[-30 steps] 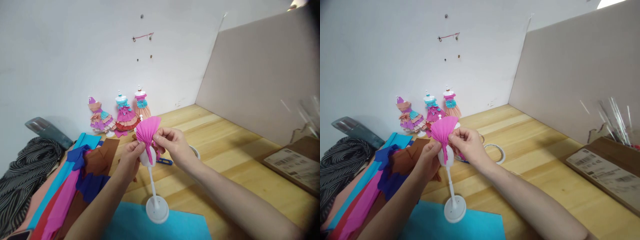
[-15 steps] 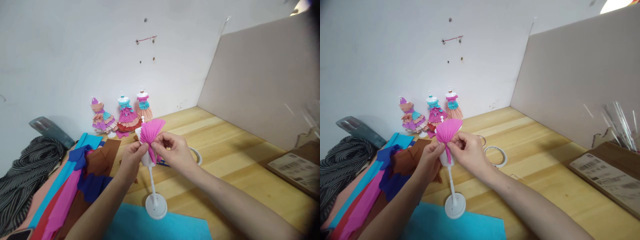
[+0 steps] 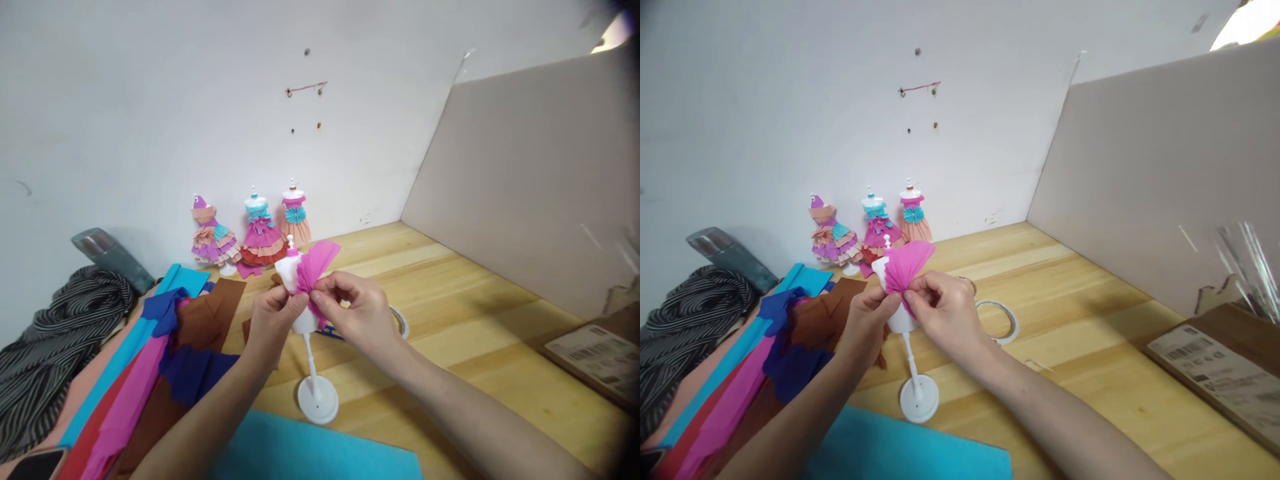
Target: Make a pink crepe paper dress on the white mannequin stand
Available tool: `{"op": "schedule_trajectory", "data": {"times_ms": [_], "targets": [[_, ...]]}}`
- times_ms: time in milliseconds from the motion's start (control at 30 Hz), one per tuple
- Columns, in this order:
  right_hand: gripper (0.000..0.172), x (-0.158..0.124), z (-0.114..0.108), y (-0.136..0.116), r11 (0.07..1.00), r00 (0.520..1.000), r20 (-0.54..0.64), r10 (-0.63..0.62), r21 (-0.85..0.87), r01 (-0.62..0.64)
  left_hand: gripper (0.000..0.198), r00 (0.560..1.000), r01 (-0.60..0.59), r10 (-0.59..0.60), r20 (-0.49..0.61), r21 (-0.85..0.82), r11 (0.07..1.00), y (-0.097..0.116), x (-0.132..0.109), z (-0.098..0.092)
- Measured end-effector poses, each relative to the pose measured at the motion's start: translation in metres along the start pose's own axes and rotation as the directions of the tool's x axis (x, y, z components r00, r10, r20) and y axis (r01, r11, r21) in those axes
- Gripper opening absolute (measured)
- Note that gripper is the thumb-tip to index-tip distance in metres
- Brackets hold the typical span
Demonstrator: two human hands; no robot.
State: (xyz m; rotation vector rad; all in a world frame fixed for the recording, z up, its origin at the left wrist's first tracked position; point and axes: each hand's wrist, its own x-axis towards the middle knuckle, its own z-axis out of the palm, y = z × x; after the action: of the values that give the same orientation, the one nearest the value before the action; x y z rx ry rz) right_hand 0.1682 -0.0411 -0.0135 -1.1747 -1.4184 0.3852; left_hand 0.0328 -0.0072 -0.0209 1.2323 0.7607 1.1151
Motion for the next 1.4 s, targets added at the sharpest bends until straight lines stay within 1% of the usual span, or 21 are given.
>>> {"op": "schedule_trajectory", "data": {"times_ms": [133, 233, 300, 433, 500, 667, 767, 967, 1100, 1233, 1300, 1400], "targets": [[0.019, -0.0014, 0.0003, 0.0, 0.994, 0.997, -0.015, -0.078, -0.075, 0.076, 0.022, 1.0, -0.011, 0.011, -0.029, 0.0, 1.0, 0.0012, -0.001, 0.0021], [0.02, -0.0027, 0.0026, 0.0024, 0.994, 0.996, -0.027, -0.083, -0.08, 0.08, 0.019, 0.999, -0.01, 0.009, -0.043, -0.01, 1.0, 0.0013, -0.0003, 0.0019], [0.02, -0.0035, 0.0045, 0.0052, 0.999, 0.998, -0.034, -0.047, -0.027, 0.046, 0.019, 0.999, -0.006, 0.005, -0.041, -0.028, 1.0, 0.002, -0.0002, 0.002], [0.021, -0.0042, 0.0071, 0.0092, 0.982, 0.996, -0.013, 0.086, 0.168, -0.083, 0.02, 0.999, -0.023, 0.022, -0.025, -0.045, 0.999, 0.0025, -0.0006, 0.0017], [0.021, -0.0041, 0.0072, 0.0089, 0.976, 0.995, -0.008, 0.1, 0.196, -0.096, 0.019, 0.999, -0.042, 0.041, -0.029, -0.031, 0.999, 0.0012, -0.0002, 0.0004], [0.02, -0.0039, 0.0052, 0.0041, 0.982, 0.995, -0.054, 0.089, 0.175, -0.078, 0.017, 0.995, -0.079, 0.079, -0.055, -0.013, 0.997, -0.0034, 0.0025, -0.0053], [0.019, -0.0044, 0.0041, 0.0025, 0.984, 0.996, -0.037, 0.082, 0.16, -0.075, 0.016, 0.996, -0.079, 0.08, -0.049, 0.009, 0.997, -0.0025, 0.0024, -0.0053], [0.019, -0.0044, 0.0045, 0.0032, 0.997, 0.997, -0.029, -0.069, -0.026, 0.068, 0.018, 0.997, -0.051, 0.053, -0.054, 0.038, 0.998, 0.0018, 0.0006, 0.0005], [0.021, -0.0046, 0.0049, 0.0017, 0.994, 0.995, -0.033, -0.098, -0.056, 0.096, 0.017, 0.996, -0.058, 0.062, -0.06, 0.065, 0.996, 0.0015, -0.0008, 0.0011], [0.022, -0.0057, 0.0043, -0.0006, 0.995, 0.995, -0.046, -0.084, -0.054, 0.081, 0.019, 0.995, -0.062, 0.067, -0.067, 0.076, 0.995, 0.0035, -0.003, 0.0031], [0.021, -0.0054, 0.0038, -0.0002, 0.998, 0.998, -0.045, -0.049, -0.036, 0.047, 0.022, 0.996, -0.062, 0.067, -0.066, 0.081, 0.995, 0.0045, -0.0035, 0.0041], [0.019, -0.0036, 0.0041, 0.0023, 0.999, 1.0, -0.012, 0.027, 0.046, -0.026, 0.022, 0.995, -0.084, 0.09, -0.054, 0.091, 0.992, 0.0034, -0.0033, 0.0035]]}}
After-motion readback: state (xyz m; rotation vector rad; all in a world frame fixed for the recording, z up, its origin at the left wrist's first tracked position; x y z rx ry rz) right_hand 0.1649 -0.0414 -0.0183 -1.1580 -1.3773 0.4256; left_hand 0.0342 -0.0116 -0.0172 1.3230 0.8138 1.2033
